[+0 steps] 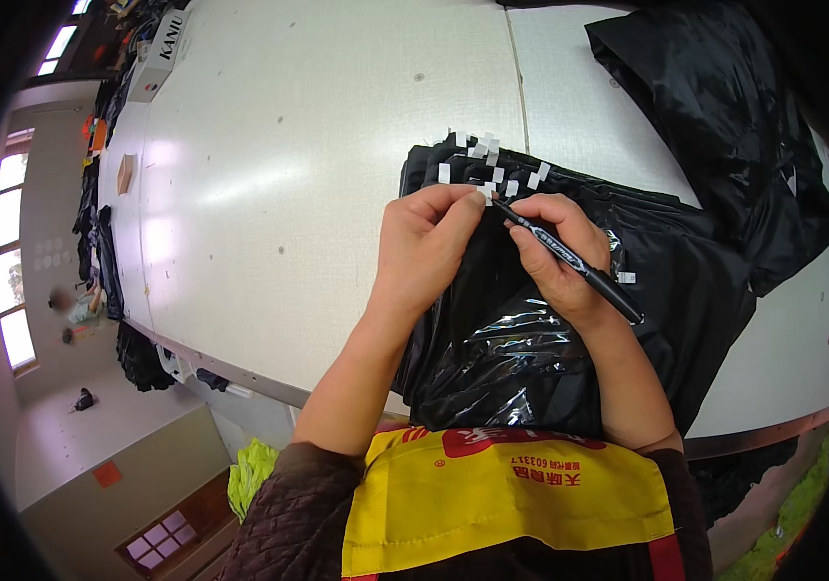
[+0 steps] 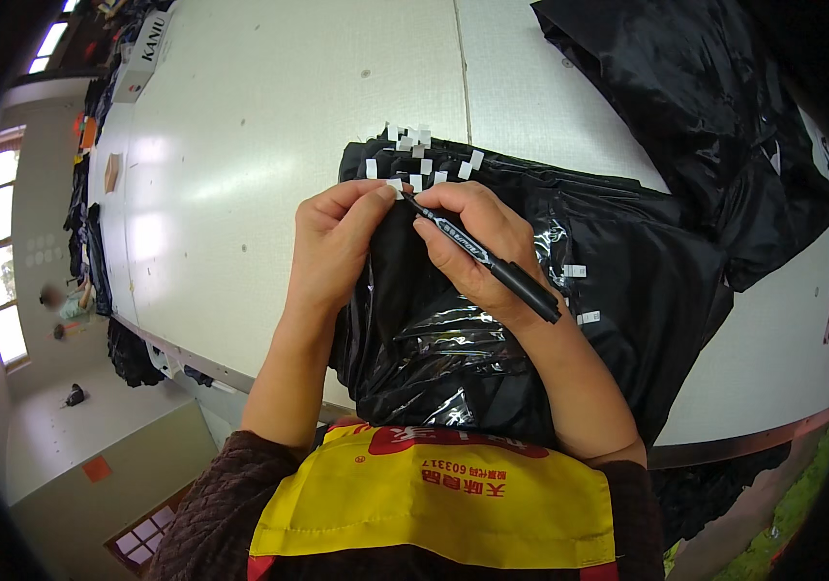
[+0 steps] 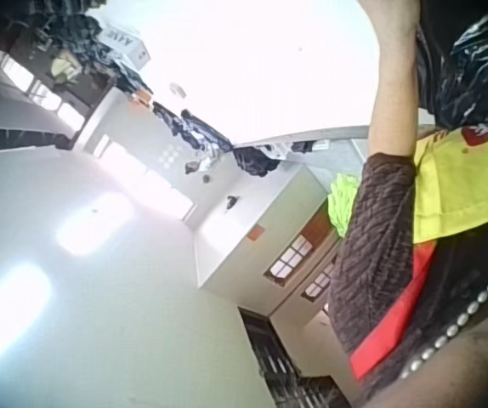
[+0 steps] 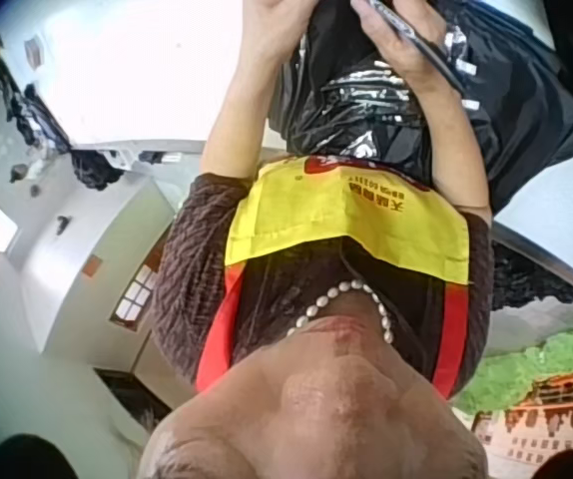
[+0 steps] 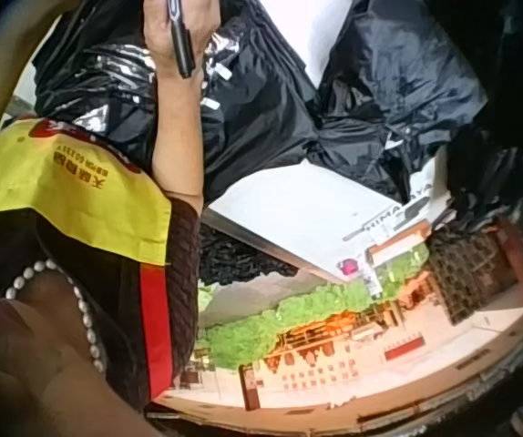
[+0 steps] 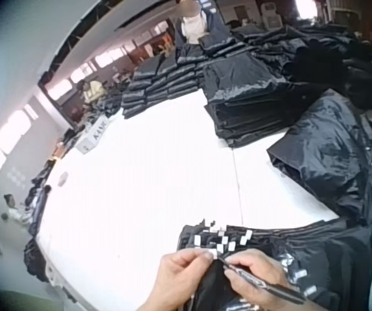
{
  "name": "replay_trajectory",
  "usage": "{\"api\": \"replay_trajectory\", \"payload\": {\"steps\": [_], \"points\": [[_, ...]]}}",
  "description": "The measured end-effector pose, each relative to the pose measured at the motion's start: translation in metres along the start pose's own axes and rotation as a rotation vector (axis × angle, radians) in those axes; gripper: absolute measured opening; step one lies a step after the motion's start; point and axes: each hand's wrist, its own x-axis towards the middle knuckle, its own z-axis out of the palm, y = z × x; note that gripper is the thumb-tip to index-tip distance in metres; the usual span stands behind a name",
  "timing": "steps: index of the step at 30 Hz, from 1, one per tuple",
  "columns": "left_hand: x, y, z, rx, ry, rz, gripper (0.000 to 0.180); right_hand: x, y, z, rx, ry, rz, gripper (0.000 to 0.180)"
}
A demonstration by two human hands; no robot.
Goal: The person folds a black jacket on a white table, smoothing and aligning the fabric. They then place the folded jacket on a stack and write on small white tags attached to the jacket using a pen.
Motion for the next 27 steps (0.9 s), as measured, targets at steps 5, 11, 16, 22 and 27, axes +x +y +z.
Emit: {"api": "replay_trajectory", "payload": {"steps": [5, 11, 16, 22, 27], "points": [[-0.001, 0.001, 0.001, -0.022, -0.007, -0.035, 0.019, 0.000, -0.001, -0.001, 0.014, -0.017, 0.015, 0.020], [-0.001, 0.000, 0.000, -0.013, -0.021, -0.014, 0.019, 0.000, 0.002, 0.000, 0.068, 0.005, 0.019, 0.019], [-0.001, -0.002, 0.002, -0.039, -0.014, 0.010, 0.019, 0.000, -0.001, -0.002, 0.073, 0.000, 0.077, 0.018], [-0.014, 0.004, 0.004, -0.044, -0.115, 0.010, 0.015, -0.005, 0.006, -0.003, 0.280, 0.228, 0.088, 0.017], [-0.055, -0.016, 0.023, 0.548, -0.373, 0.776, 0.026, 0.012, -0.008, -0.025, 0.679, 0.297, 0.150, 0.019]]}}
